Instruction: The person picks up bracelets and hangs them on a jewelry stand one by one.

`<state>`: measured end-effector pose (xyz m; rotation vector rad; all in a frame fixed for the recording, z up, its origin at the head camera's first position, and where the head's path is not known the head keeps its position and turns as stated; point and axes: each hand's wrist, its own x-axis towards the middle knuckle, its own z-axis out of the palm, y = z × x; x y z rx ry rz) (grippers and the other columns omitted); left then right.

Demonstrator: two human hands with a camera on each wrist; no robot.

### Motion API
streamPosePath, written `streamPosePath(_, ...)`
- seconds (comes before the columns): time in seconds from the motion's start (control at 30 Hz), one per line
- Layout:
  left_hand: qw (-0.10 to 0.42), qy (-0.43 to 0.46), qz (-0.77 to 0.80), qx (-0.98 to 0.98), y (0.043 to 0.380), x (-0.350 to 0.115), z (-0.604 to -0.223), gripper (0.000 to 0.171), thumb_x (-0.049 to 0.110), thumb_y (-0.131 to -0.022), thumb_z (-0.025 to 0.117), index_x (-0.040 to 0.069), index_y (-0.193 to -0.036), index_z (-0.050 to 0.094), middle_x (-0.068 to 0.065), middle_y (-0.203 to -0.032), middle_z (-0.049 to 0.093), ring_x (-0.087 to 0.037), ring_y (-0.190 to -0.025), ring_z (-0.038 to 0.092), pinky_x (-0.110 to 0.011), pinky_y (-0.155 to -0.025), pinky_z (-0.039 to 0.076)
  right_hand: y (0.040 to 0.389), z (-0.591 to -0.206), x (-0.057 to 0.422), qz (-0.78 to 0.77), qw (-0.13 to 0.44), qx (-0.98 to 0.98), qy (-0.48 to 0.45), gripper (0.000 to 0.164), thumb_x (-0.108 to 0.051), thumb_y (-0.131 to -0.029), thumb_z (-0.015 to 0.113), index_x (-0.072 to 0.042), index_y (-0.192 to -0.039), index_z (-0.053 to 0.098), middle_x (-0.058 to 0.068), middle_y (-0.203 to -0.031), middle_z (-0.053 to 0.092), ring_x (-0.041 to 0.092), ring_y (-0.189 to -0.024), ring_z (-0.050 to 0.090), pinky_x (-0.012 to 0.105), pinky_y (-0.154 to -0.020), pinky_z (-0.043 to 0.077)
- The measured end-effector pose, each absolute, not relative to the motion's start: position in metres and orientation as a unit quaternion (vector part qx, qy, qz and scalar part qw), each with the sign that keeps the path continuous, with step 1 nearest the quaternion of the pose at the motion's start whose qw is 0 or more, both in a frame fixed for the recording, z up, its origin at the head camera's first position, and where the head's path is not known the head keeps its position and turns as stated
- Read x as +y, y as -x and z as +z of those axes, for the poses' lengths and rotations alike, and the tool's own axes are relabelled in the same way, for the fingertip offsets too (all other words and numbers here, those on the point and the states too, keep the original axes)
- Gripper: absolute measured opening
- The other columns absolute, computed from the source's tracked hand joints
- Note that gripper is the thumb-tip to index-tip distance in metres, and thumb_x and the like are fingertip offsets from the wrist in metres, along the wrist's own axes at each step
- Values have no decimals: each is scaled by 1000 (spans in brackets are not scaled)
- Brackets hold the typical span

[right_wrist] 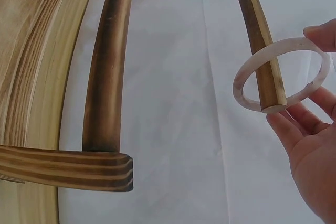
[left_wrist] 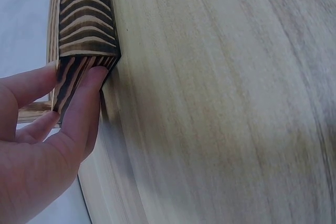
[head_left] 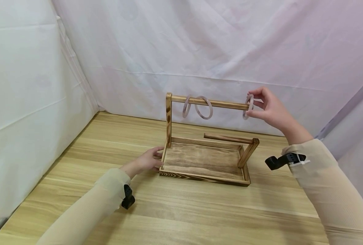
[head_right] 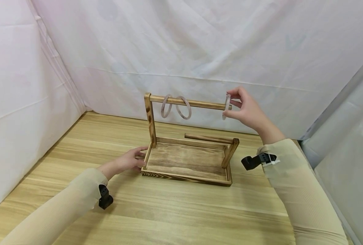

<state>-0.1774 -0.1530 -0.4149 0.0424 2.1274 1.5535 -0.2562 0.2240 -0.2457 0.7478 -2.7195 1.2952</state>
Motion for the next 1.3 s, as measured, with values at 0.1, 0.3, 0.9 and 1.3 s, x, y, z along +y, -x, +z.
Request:
streamPosePath(0.1, 250, -15, 570, 783, 177, -153, -415, 69, -6, -91, 51, 1, -149, 15, -33, -140, 34, -40, -108, 57, -44, -82, 55, 256, -244, 223, 416, 6, -878, -238, 51, -3, -85, 65, 0, -127, 36, 13, -137, 37, 32, -129, 39, 7, -94, 40)
streamPosePath(0.3, 249, -16, 568, 784, 177, -153, -416, 69, -6, -90, 51, 2, -149, 15, -33, -139, 35, -40, -108, 58, -45, -82, 55, 256, -241, 217, 421, -13, -877, -231, 54, -6, -85, 66, -1, -129, 35, 12, -141, 35, 35, -132, 37, 4, -86, 41)
streamPosePath(0.9, 248, -19, 569, 784, 178, -154, -418, 69, -5, -91, 51, 2, -149, 15, -33, -139, 34, -40, -109, 57, -45, -82, 55, 258, -237, 198, 423, -9, -870, -252, 54, -7, -85, 67, 2, -130, 38, 13, -137, 41, 32, -133, 39, 36, -108, 37)
streamPosePath(1.3, 244, -24, 569, 785, 177, -154, -416, 69, -5, -90, 51, 1, -149, 15, -33, -139, 35, -40, -109, 57, -44, -81, 55, 260, -236, 190, 393, -8, -880, -266, 55, -8, -84, 68, 2, -131, 40, 16, -136, 44, 32, -132, 41, 30, -106, 40)
